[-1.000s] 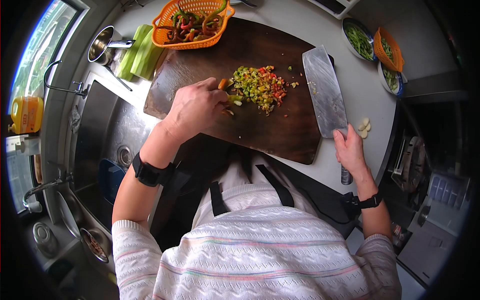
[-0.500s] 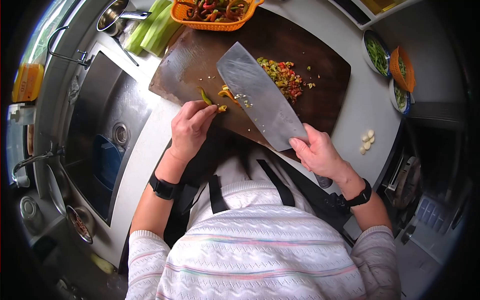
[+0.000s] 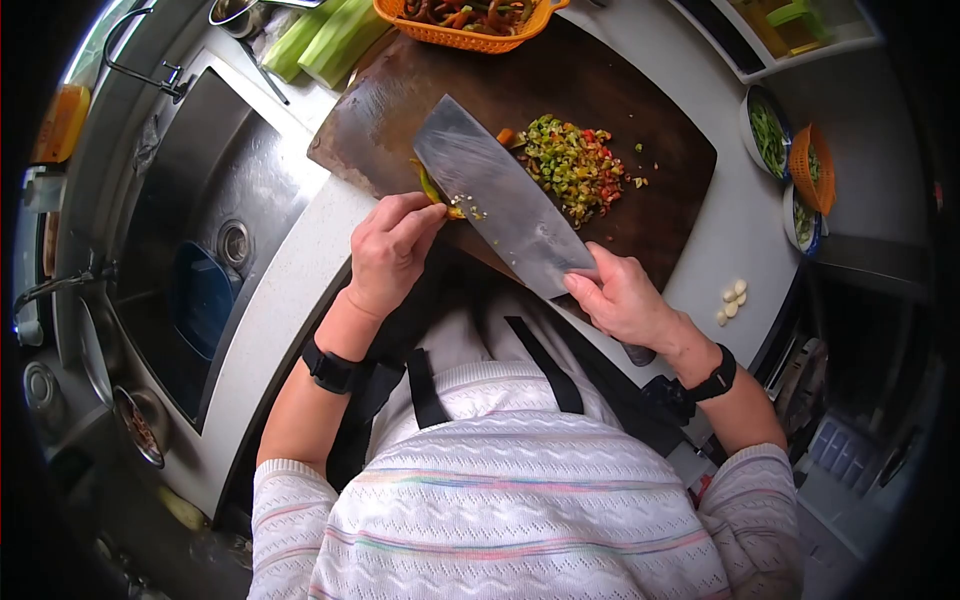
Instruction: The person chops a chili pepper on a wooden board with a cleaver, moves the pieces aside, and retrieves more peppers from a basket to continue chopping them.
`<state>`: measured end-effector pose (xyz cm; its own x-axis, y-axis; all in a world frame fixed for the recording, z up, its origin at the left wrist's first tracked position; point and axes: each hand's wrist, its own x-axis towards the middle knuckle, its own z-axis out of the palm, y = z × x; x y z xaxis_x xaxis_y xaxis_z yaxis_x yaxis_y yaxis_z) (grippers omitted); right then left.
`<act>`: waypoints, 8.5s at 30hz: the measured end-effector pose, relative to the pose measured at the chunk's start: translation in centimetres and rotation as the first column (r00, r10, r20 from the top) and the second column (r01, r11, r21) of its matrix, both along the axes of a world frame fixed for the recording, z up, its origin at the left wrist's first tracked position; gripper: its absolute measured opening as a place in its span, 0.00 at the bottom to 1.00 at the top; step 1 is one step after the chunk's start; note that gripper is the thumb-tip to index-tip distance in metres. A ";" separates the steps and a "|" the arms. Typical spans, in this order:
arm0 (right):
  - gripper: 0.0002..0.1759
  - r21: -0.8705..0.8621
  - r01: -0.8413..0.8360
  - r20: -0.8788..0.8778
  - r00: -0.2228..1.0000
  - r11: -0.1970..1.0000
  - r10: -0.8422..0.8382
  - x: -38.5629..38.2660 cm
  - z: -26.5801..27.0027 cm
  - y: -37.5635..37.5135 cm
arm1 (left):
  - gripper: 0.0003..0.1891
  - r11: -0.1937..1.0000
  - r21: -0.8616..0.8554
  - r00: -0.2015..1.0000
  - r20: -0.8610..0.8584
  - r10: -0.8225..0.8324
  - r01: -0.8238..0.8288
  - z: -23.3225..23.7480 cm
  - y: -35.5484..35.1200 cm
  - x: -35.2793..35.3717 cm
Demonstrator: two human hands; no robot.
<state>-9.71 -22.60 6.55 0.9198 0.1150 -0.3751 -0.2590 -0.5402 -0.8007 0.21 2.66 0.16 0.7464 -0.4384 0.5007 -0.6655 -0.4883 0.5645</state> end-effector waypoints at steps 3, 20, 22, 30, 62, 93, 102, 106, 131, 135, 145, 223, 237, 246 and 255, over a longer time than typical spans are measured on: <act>0.13 0.022 -0.024 0.050 0.998 0.999 0.023 0.3 -0.3 0.1 | 0.09 1.000 -0.013 1.000 -0.004 0.004 -0.004 -0.1 0.0 0.0; 0.13 -0.106 -0.113 0.038 0.992 0.988 0.117 3.3 0.9 2.4 | 0.09 0.999 -0.047 1.000 0.001 -0.026 0.026 -0.2 -0.1 0.3; 0.13 -0.137 -0.138 0.048 0.988 0.981 0.145 3.9 1.0 2.8 | 0.09 0.999 -0.043 1.000 0.004 -0.024 0.024 -0.2 -0.1 0.3; 0.13 -0.192 -0.169 0.108 0.975 0.967 0.192 4.9 1.2 2.9 | 0.08 0.999 -0.035 1.000 0.023 -0.007 0.008 -0.4 -0.1 0.6; 0.11 -0.259 0.609 0.209 0.793 0.749 -0.572 -9.7 -1.2 -7.2 | 0.14 0.656 0.574 0.869 -0.257 -0.423 0.489 8.9 -6.6 7.6; 0.10 -0.293 0.581 0.264 0.813 0.759 -0.520 -9.1 -0.2 -6.6 | 0.10 0.914 0.352 0.935 -0.346 -0.076 0.204 10.1 -7.8 26.1; 0.11 -0.295 0.571 0.284 0.818 0.766 -0.500 -8.9 0.0 -6.7 | 0.10 0.873 0.436 0.958 -0.264 -0.108 0.218 10.2 -5.7 26.4; 0.11 -0.287 0.575 0.292 0.814 0.767 -0.501 -8.8 0.1 -6.6 | 0.09 0.891 0.449 0.997 0.007 -0.079 0.068 10.3 -9.2 28.2; 0.11 -0.294 0.581 0.274 0.812 0.759 -0.515 -8.9 0.1 -6.7 | 0.12 0.490 0.863 0.991 -0.088 -0.100 0.126 9.3 -13.5 29.5; 0.12 -0.300 0.568 0.245 0.823 0.767 -0.513 -9.3 -0.3 -7.0 | 0.10 0.760 0.646 0.996 -0.006 -0.086 0.069 10.2 -11.4 30.0; 0.11 -0.252 0.576 0.191 0.818 0.778 -0.543 -9.6 -1.2 -7.6 | 0.10 0.987 -0.012 0.959 -0.236 -0.158 0.160 11.8 -4.7 21.7; 0.09 0.426 0.283 -0.527 0.850 0.859 -0.019 2.7 1.7 1.2 | 0.09 0.999 0.021 0.998 0.054 0.033 -0.035 -0.2 2.9 2.3; 0.08 0.404 0.237 -0.557 0.830 0.884 0.033 3.4 2.1 0.8 | 0.09 1.000 0.017 0.999 0.046 0.023 -0.024 -0.2 3.2 2.5; 0.07 0.406 0.204 -0.541 0.839 0.891 0.055 4.1 2.0 1.5 | 0.09 0.999 0.013 0.999 0.032 0.040 -0.041 -0.4 3.3 2.4; 0.07 0.404 0.216 -0.536 0.843 0.889 0.038 4.2 2.3 2.0 | 0.09 0.999 0.012 0.994 0.098 0.047 -0.048 -0.3 3.3 2.7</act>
<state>-5.50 -20.56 8.82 0.6163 0.3086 -0.7245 -0.7290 -0.1244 -0.6731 2.87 6.01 -0.15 0.7146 -0.4110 0.5660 -0.6927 -0.5284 0.4908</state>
